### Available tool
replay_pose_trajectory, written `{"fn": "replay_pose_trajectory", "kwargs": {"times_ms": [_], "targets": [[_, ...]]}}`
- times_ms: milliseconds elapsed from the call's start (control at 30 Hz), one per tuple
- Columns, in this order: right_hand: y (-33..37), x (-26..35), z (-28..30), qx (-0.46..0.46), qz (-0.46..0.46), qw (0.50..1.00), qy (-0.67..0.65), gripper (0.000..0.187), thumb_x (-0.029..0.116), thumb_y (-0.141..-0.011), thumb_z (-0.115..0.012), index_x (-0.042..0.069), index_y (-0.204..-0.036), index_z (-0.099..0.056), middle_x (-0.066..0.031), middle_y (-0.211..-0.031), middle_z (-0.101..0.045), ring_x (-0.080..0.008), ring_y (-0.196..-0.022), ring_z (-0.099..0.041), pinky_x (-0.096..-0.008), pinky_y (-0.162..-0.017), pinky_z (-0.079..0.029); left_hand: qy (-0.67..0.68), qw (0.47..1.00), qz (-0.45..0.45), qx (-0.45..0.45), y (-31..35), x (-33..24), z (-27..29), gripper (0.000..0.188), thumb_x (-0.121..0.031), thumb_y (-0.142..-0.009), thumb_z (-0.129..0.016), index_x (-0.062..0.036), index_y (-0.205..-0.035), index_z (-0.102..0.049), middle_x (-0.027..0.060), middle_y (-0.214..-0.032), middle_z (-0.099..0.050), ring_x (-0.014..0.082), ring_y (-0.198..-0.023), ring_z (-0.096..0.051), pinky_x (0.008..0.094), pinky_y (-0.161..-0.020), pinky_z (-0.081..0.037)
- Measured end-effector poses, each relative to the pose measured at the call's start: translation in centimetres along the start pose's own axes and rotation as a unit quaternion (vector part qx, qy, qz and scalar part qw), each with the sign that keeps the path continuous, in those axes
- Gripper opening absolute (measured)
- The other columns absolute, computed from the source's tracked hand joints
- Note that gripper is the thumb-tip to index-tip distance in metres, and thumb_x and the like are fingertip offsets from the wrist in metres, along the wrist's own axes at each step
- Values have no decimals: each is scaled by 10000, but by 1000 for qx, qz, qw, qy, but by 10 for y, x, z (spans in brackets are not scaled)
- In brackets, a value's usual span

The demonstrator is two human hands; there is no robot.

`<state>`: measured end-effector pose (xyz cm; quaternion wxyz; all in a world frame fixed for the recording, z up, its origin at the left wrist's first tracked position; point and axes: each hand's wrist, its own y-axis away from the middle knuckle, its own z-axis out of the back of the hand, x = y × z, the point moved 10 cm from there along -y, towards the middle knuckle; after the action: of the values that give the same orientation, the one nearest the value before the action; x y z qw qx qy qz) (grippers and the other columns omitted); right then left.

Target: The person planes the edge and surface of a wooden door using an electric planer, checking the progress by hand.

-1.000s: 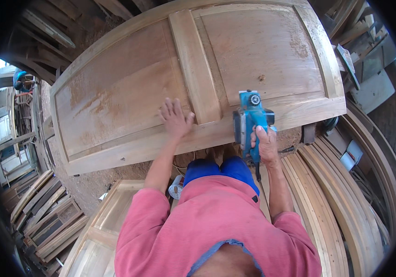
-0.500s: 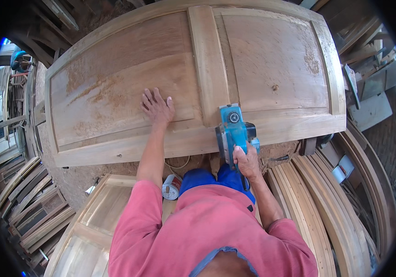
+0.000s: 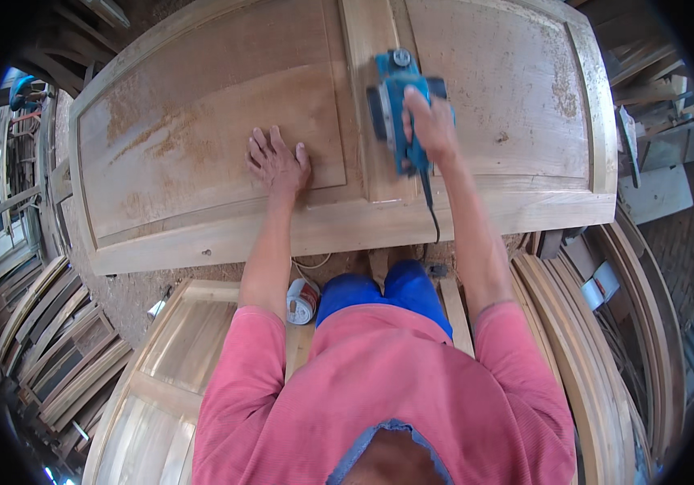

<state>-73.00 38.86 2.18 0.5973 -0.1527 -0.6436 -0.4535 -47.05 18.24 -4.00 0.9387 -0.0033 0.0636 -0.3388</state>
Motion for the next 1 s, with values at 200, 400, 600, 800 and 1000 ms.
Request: {"fn": "replay_pose_trajectory", "kwargs": {"times_ms": [200, 400, 600, 800, 1000], "targets": [[-2, 3, -13, 19, -36, 997, -72, 421, 429, -990, -596, 35, -843, -620, -32, -663, -567, -123, -540, -532, -291, -493, -430, 8, 1000, 12, 0, 0, 6, 2, 781, -437, -930, -575, -75, -1562, -291, 273, -1646, -199, 472, -1524, -160, 645, -1210, -95], [110, -36, -15, 34, -31, 999, 15, 467, 413, -1004, -561, 12, -766, -585, -41, -566, -553, -147, -512, -541, -334, -507, -446, 4, 1000, 0, -3, -1, 3, 4, 790, -442, -935, -566, -65, -1567, -277, 291, -1647, -187, 477, -1525, -151, 647, -1211, -91], [230, -78, -23, 79, -62, 995, 17, 373, 368, -991, -583, -1, -956, -619, -42, -666, -591, -116, -575, -539, -306, -537, -442, 6, 1000, -4, -13, 1, 3, 4, 761, -432, -954, -551, -65, -1569, -296, 288, -1641, -217, 495, -1513, -179, 657, -1203, -110], [216, -81, -32, 36, -45, 998, 40, 412, 380, -986, -578, -25, -1034, -630, -138, -727, -628, -253, -669, -618, -415, -642, -495, 4, 1000, -9, -23, 1, 0, 4, 755, -429, -966, -528, -61, -1578, -281, 292, -1647, -205, 492, -1523, -166, 652, -1210, -102], [104, -30, -49, 3, 19, 996, 92, 438, 407, -984, -577, -9, -864, -639, -181, -684, -627, -334, -664, -641, -460, -649, -491, -19, 1000, 2, -13, 1, 6, 3, 760, -429, -961, -539, -74, -1582, -282, 268, -1655, -209, 471, -1521, -190, 645, -1214, -107]]}}
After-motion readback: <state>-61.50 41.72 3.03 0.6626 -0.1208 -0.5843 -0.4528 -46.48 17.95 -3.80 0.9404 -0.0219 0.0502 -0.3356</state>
